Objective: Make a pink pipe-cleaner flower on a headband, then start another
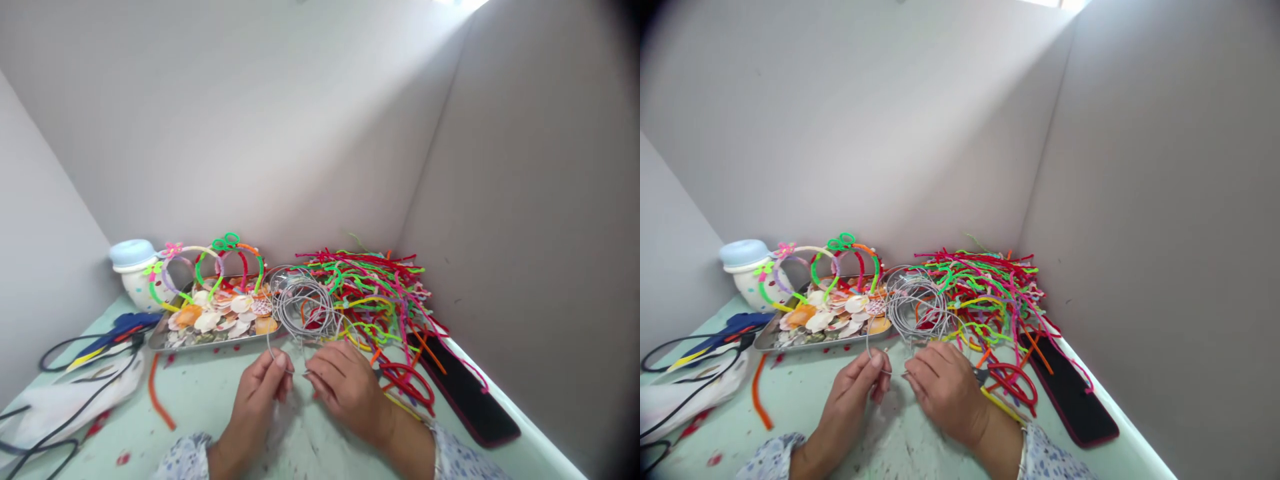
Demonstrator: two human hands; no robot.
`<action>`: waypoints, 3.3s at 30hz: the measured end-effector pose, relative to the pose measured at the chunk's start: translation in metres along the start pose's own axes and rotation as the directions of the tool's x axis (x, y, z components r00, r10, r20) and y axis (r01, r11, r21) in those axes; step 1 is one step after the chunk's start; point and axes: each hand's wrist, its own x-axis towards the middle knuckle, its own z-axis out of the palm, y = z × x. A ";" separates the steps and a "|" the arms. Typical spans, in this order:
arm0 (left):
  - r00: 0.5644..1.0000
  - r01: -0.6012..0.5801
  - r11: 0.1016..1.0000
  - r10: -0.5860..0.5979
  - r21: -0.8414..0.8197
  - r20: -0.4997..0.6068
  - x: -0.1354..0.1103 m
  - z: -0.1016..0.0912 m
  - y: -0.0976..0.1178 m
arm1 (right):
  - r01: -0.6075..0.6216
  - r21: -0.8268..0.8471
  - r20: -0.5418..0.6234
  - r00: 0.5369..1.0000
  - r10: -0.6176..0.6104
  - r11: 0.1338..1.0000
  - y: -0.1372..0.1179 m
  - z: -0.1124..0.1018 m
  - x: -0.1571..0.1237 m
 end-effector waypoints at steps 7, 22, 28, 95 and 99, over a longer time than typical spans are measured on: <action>0.993 -0.094 0.995 0.092 -0.023 -0.079 -0.003 0.000 -0.001 | -0.002 0.001 0.000 1.000 0.002 1.000 0.001 -0.001 0.002; 0.930 -0.366 0.875 0.358 0.316 0.085 -0.019 0.005 -0.002 | -0.018 0.065 0.024 1.000 0.017 0.998 0.005 0.001 0.002; 0.863 -0.499 0.752 0.477 0.431 0.166 -0.014 0.008 0.000 | 0.059 0.081 0.087 0.994 -0.066 0.995 -0.002 -0.001 0.000; 0.745 -0.667 0.640 0.554 0.381 0.372 -0.013 0.003 -0.003 | -0.548 -0.254 0.006 0.823 0.568 0.797 0.129 -0.084 0.081; 0.736 -0.676 0.639 0.558 0.368 0.383 -0.011 0.002 -0.002 | -0.568 -0.208 0.039 0.809 0.586 0.797 0.148 -0.059 0.093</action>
